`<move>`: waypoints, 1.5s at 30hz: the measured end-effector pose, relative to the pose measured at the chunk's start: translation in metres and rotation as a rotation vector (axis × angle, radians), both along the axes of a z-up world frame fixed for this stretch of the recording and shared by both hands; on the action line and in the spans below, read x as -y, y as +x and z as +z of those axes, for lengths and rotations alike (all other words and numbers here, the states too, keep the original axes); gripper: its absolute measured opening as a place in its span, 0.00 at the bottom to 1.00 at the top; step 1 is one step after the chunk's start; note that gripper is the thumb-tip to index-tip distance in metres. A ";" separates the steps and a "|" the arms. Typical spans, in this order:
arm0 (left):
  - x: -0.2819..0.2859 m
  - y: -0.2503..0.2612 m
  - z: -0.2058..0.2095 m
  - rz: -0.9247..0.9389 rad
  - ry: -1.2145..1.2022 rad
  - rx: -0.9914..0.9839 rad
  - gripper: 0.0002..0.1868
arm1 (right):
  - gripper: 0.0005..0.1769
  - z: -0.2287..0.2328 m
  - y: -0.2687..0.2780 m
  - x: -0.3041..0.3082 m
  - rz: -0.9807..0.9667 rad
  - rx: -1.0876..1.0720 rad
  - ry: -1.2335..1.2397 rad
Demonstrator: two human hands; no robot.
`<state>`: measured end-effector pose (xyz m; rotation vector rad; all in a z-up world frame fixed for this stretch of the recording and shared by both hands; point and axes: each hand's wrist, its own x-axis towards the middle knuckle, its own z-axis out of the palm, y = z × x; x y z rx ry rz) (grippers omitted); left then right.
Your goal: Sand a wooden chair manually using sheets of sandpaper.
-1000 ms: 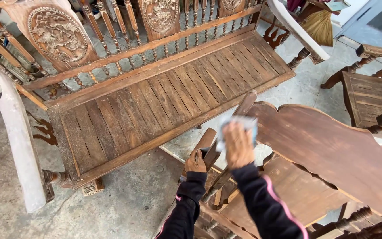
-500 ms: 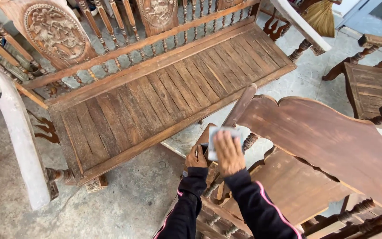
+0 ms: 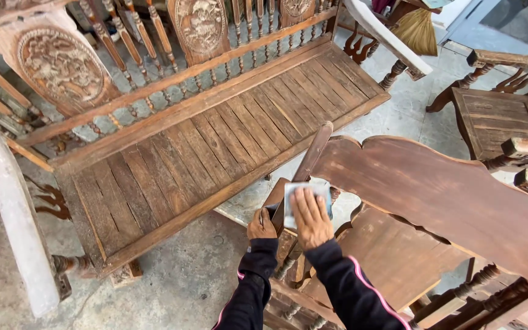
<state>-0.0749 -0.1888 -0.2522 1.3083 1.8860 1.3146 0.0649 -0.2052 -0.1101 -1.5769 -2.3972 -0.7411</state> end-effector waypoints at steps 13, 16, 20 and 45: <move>-0.001 0.001 0.015 0.013 -0.056 0.035 0.18 | 0.36 0.062 0.012 -0.044 -0.160 -0.049 0.044; -0.002 0.003 0.016 0.023 -0.045 0.016 0.19 | 0.34 0.046 0.012 -0.029 0.089 -0.089 0.022; 0.000 0.002 0.015 0.020 -0.043 0.023 0.20 | 0.32 0.104 0.022 -0.079 0.036 -0.052 0.156; -0.004 -0.002 0.019 -0.036 0.049 0.072 0.21 | 0.36 0.047 -0.006 0.026 0.088 -0.246 0.011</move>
